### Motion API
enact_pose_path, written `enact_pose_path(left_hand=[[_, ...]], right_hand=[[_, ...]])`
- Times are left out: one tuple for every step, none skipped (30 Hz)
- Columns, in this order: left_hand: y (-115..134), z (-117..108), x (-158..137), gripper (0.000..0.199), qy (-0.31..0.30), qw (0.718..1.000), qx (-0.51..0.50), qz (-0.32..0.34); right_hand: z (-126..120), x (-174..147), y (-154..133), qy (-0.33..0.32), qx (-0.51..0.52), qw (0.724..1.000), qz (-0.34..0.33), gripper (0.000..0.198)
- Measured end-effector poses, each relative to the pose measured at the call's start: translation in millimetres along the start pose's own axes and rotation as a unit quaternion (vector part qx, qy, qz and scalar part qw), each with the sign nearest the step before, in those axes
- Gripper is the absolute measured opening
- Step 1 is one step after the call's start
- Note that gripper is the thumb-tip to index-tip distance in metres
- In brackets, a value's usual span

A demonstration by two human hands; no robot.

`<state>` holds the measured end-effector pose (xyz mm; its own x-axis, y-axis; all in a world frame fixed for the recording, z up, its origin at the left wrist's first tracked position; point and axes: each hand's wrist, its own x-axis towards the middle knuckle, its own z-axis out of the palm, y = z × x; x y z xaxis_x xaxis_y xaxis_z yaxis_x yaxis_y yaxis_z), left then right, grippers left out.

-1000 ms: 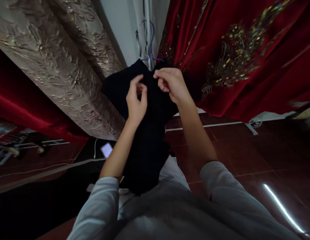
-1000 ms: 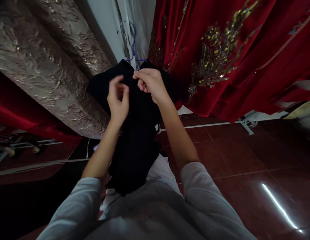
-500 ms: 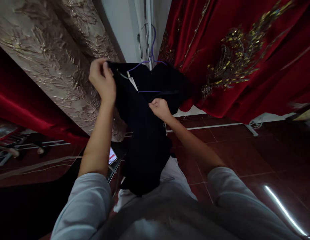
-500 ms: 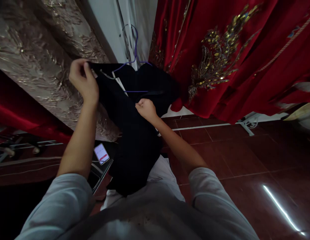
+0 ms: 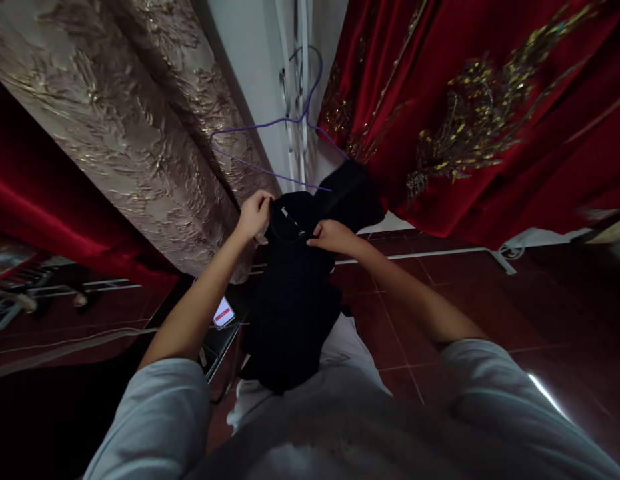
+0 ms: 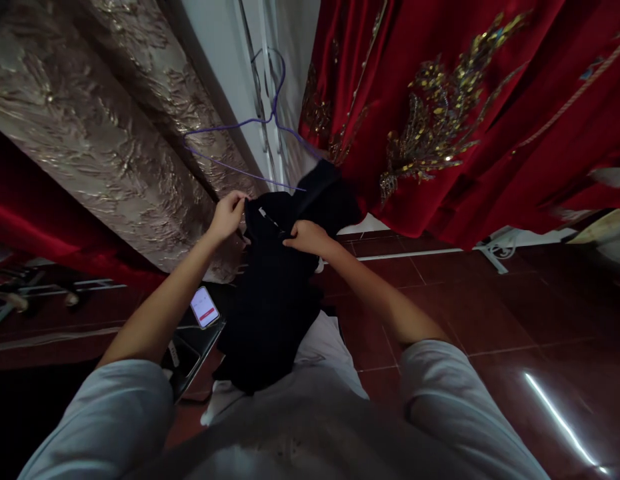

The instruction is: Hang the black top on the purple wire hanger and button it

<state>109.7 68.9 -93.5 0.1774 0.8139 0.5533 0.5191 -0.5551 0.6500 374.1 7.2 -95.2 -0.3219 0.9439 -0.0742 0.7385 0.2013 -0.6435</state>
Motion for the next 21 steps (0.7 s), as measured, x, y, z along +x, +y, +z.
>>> enact_pose_path(left_hand=[[17,4,6,0.018,0.003,0.999,-0.020,0.032],[35,9,11,0.019,-0.003,0.998,-0.039,0.057],[53,13,15,0.021,-0.020,0.995,-0.053,0.080],[70,18,16,0.022,-0.040,0.993,-0.057,0.100],[86,21,16,0.023,-0.058,0.990,-0.051,0.120],[98,25,15,0.024,-0.074,0.986,-0.044,0.141],[107,27,13,0.026,-0.090,0.983,-0.041,0.155],[112,28,12,0.029,-0.108,0.980,-0.046,0.160],[112,29,10,0.035,-0.130,0.978,-0.059,0.154],[109,28,8,0.042,-0.154,0.975,-0.076,0.138],[104,27,6,0.050,-0.181,0.973,-0.094,0.112],[98,25,4,0.058,-0.212,0.968,-0.109,0.078],[91,23,1,0.067,-0.248,0.961,-0.117,0.041],[86,21,-3,0.077,-0.289,0.950,-0.120,0.002],[81,18,-8,0.085,-0.329,0.936,-0.119,-0.033],[79,15,-13,0.091,-0.367,0.922,-0.111,-0.059],[78,12,-18,0.092,-0.396,0.911,-0.094,-0.070],[78,8,-22,0.089,-0.415,0.905,-0.068,-0.062],[78,4,-26,0.082,-0.425,0.904,-0.032,-0.037],[77,-1,-28,0.072,-0.430,0.903,0.012,-0.002],[75,-8,-28,0.060,-0.433,0.898,0.062,0.036]], right_hand=[[1,-1,0,0.031,0.002,0.999,-0.030,0.044],[2,-1,-3,0.061,0.005,0.996,-0.068,0.064],[3,-1,-7,0.079,0.009,0.991,-0.109,0.080],[4,-1,-12,0.086,0.019,0.985,-0.147,0.089],[5,-1,-18,0.086,0.041,0.980,-0.177,0.089],[4,-1,-25,0.079,0.075,0.974,-0.197,0.083],[4,-1,-31,0.073,0.122,0.968,-0.206,0.071],[2,-2,-37,0.067,0.175,0.960,-0.208,0.058],[-1,-3,-42,0.061,0.231,0.950,-0.200,0.048],[-4,-4,-46,0.054,0.282,0.940,-0.182,0.042],[-9,-6,-49,0.045,0.330,0.930,-0.156,0.039],[-14,-8,-52,0.032,0.371,0.919,-0.126,0.037],[-21,-10,-54,0.015,0.406,0.908,-0.098,0.036],[-28,-14,-56,-0.005,0.432,0.899,-0.075,0.036],[-36,-17,-57,-0.024,0.449,0.891,-0.059,0.037],[-43,-22,-59,-0.040,0.455,0.888,-0.051,0.039],[-50,-27,-61,-0.052,0.451,0.890,-0.050,0.040],[-57,-33,-63,-0.058,0.435,0.897,-0.051,0.041],[-62,-39,-66,-0.054,0.408,0.909,-0.056,0.041],[-67,-45,-68,-0.025,0.374,0.925,-0.062,0.043],[-71,-51,-71,0.014,0.330,0.941,-0.072,0.044]])
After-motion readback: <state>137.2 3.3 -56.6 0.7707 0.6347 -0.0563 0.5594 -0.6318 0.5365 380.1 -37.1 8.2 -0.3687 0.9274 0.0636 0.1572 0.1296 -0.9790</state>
